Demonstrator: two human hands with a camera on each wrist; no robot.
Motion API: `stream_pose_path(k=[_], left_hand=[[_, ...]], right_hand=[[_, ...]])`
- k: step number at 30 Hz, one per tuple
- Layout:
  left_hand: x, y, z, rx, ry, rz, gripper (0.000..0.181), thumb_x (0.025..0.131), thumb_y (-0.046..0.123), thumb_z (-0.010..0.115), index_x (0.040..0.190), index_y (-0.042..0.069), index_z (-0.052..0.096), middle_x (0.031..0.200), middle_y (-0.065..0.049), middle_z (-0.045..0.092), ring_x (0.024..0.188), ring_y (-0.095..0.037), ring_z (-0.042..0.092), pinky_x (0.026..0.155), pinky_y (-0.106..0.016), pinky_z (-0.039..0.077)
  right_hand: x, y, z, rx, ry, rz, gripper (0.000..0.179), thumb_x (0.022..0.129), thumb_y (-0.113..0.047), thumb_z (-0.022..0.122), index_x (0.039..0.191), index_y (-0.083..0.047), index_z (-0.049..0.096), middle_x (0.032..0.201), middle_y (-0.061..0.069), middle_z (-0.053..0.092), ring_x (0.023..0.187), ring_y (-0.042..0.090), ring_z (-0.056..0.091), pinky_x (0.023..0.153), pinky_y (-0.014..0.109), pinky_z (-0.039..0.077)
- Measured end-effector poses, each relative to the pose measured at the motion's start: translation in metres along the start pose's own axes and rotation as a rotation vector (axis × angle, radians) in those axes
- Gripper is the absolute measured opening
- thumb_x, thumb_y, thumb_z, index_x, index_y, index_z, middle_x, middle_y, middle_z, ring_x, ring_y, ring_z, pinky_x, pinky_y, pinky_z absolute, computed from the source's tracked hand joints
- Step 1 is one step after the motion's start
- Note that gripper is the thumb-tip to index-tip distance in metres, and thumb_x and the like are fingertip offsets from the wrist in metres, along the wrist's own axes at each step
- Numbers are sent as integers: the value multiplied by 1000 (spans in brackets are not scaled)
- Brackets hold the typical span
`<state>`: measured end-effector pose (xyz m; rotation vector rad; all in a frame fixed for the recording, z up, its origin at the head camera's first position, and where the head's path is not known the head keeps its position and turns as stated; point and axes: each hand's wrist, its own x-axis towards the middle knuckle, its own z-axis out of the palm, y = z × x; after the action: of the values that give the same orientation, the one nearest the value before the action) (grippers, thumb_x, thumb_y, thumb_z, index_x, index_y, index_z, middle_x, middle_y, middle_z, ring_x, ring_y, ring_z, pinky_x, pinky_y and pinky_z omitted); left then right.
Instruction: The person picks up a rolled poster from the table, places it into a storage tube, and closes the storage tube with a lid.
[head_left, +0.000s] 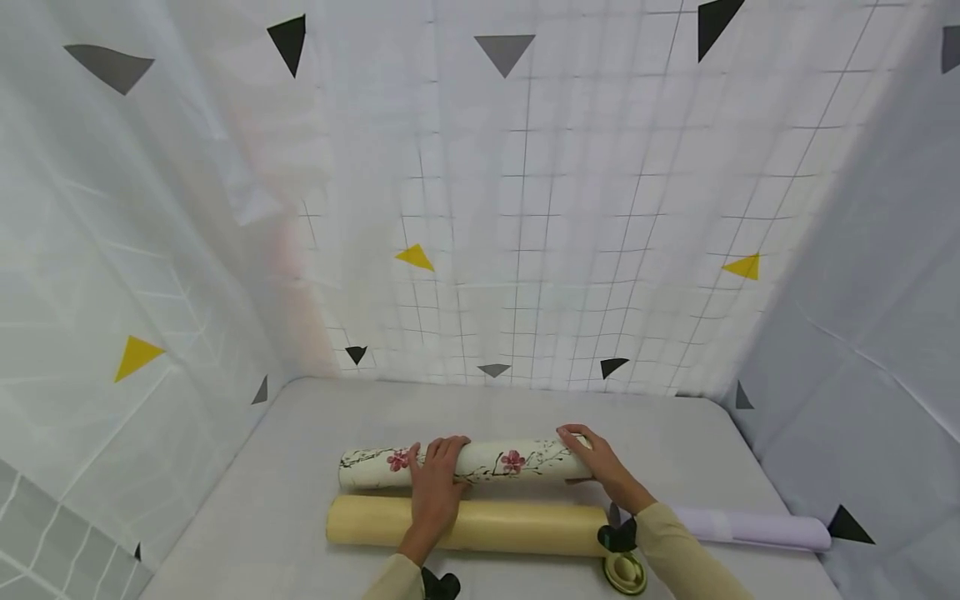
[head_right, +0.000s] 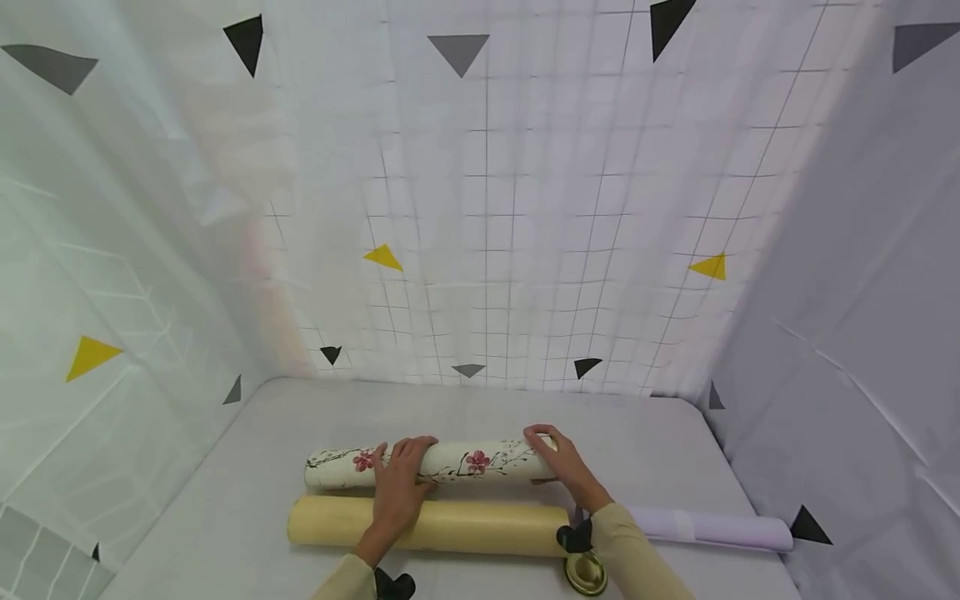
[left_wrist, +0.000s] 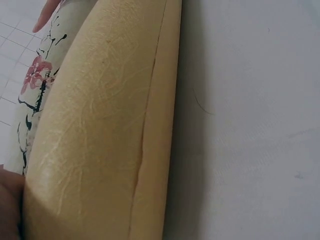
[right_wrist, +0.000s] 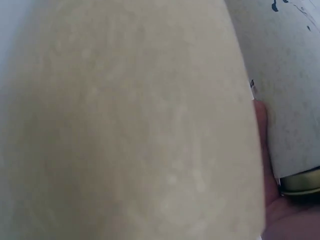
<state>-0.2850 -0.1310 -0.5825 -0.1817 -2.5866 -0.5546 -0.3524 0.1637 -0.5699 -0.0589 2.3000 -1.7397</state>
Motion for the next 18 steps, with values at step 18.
stream_pose_path(k=[18], left_hand=[[1, 0, 1, -16, -8, -13, 76, 66, 14, 95, 134, 21, 61, 134, 1, 69, 127, -27, 58, 116, -65, 26]], right_hand=[[-8, -11, 16, -23, 120, 39, 53, 102, -51, 57, 134, -9, 53, 111, 13, 62, 80, 18, 61, 69, 32, 50]])
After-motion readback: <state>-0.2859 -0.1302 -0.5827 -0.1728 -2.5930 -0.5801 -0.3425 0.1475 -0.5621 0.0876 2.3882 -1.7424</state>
